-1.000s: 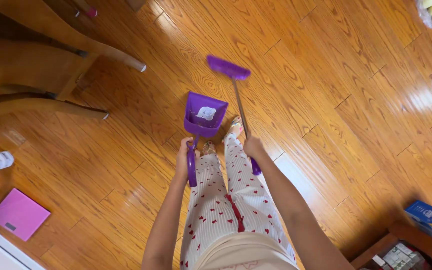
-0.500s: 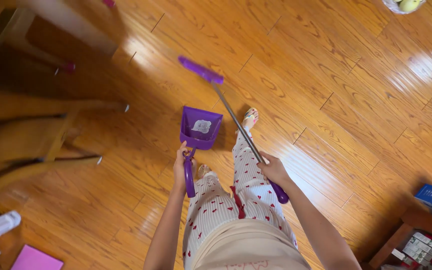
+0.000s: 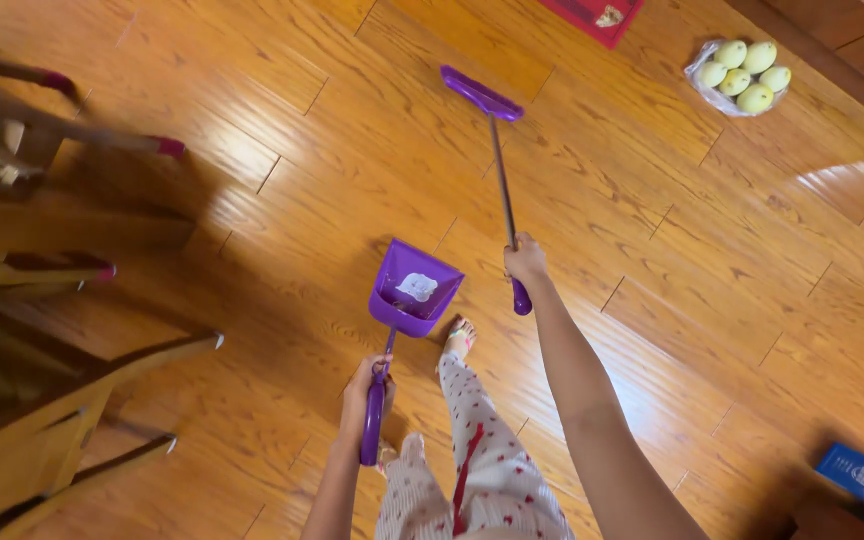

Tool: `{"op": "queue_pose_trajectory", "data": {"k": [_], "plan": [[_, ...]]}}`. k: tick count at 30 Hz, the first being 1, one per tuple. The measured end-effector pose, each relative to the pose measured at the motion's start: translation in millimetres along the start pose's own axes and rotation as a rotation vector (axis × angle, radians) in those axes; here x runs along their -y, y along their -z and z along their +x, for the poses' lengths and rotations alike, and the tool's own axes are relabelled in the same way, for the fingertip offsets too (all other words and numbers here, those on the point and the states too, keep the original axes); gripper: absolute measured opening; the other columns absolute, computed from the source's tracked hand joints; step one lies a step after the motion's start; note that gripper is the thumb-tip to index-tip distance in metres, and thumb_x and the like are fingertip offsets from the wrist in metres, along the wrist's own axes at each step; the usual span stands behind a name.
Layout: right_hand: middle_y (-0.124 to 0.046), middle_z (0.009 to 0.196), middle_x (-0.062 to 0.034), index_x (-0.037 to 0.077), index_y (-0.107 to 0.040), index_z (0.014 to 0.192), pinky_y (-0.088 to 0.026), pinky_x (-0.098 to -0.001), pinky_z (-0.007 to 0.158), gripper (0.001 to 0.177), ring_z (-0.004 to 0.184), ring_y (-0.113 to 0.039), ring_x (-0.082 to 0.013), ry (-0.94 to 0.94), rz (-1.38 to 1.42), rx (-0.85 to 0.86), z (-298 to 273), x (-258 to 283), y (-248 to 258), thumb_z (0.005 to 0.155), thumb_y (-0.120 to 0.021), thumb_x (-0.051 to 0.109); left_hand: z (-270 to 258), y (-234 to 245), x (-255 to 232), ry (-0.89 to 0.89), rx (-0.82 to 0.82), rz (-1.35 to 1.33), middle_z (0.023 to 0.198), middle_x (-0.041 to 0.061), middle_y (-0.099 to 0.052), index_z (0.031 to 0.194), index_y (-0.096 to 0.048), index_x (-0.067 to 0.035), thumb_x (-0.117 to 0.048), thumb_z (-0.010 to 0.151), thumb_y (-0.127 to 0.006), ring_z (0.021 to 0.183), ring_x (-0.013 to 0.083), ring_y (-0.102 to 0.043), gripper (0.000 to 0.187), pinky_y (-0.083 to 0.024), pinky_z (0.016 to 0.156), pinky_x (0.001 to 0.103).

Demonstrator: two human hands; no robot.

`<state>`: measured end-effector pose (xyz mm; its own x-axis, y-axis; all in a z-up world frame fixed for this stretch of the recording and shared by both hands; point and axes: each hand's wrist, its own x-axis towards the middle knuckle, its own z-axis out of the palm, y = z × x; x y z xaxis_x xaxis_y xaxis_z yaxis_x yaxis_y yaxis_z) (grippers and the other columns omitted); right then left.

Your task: Sweeping the floor and collecting dust into a dustpan.

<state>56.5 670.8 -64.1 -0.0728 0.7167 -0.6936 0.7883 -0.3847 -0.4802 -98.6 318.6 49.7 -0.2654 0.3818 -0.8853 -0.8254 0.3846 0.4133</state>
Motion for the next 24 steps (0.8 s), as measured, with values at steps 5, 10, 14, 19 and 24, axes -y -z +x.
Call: {"op": "queue_pose_trajectory", "data": {"k": [5,10,14,19,24], "plan": [[-0.071,0.077,-0.0220,0.007,-0.059,0.127,-0.059,-0.0443,0.053,0.031,0.057,-0.071,-0.0323,-0.013,-0.173,0.011,59,-16,1,0.102,-0.051,0.024,13,-53,-50,-0.400,-0.041,0.549,0.060,0.005,-0.056,0.094,-0.063,-0.005,-0.041,0.095,-0.057,0.045,0.0107,-0.051,0.037,-0.039,0.043,0.026],[-0.069,0.098,-0.0301,0.017,-0.039,0.154,-0.055,-0.0595,0.080,0.056,0.090,-0.068,-0.0497,0.025,-0.541,-0.004,24,-165,-26,0.100,-0.048,0.030,33,-82,-69,0.081,-0.025,0.264,0.054,0.005,-0.054,0.088,-0.064,-0.004,-0.050,0.098,-0.054,0.044,0.0128,-0.047,0.048,-0.034,0.044,0.029],[-0.072,0.089,-0.0239,0.022,-0.049,0.145,-0.057,-0.0538,0.072,0.046,0.075,-0.070,-0.0433,-0.086,-0.478,0.062,-53,-224,-13,0.101,-0.049,0.035,63,-86,-63,-0.356,0.128,0.490,0.060,0.003,-0.051,0.103,-0.061,-0.012,-0.043,0.090,-0.057,0.044,0.0115,-0.047,0.035,-0.037,0.041,0.027],[-0.070,0.071,-0.0170,0.030,-0.053,0.147,-0.058,-0.0457,0.052,0.050,0.056,-0.067,-0.0294,-0.343,-0.071,0.063,-110,-138,35,0.098,-0.057,0.038,118,-74,-51,-1.478,-0.041,1.048,0.076,-0.002,-0.060,0.114,-0.061,-0.021,-0.047,0.118,-0.042,0.064,0.0133,-0.057,0.032,-0.042,0.071,0.031],[-0.071,0.081,-0.0236,0.026,-0.040,0.155,-0.057,-0.0463,0.054,0.053,0.059,-0.069,-0.0351,-0.219,-0.095,-0.004,-61,-52,1,0.102,-0.045,0.032,156,-68,-53,0.072,0.379,0.139,0.061,0.004,-0.055,0.095,-0.058,-0.005,-0.052,0.111,-0.065,0.044,0.0138,-0.052,0.049,-0.038,0.038,0.026]]}}
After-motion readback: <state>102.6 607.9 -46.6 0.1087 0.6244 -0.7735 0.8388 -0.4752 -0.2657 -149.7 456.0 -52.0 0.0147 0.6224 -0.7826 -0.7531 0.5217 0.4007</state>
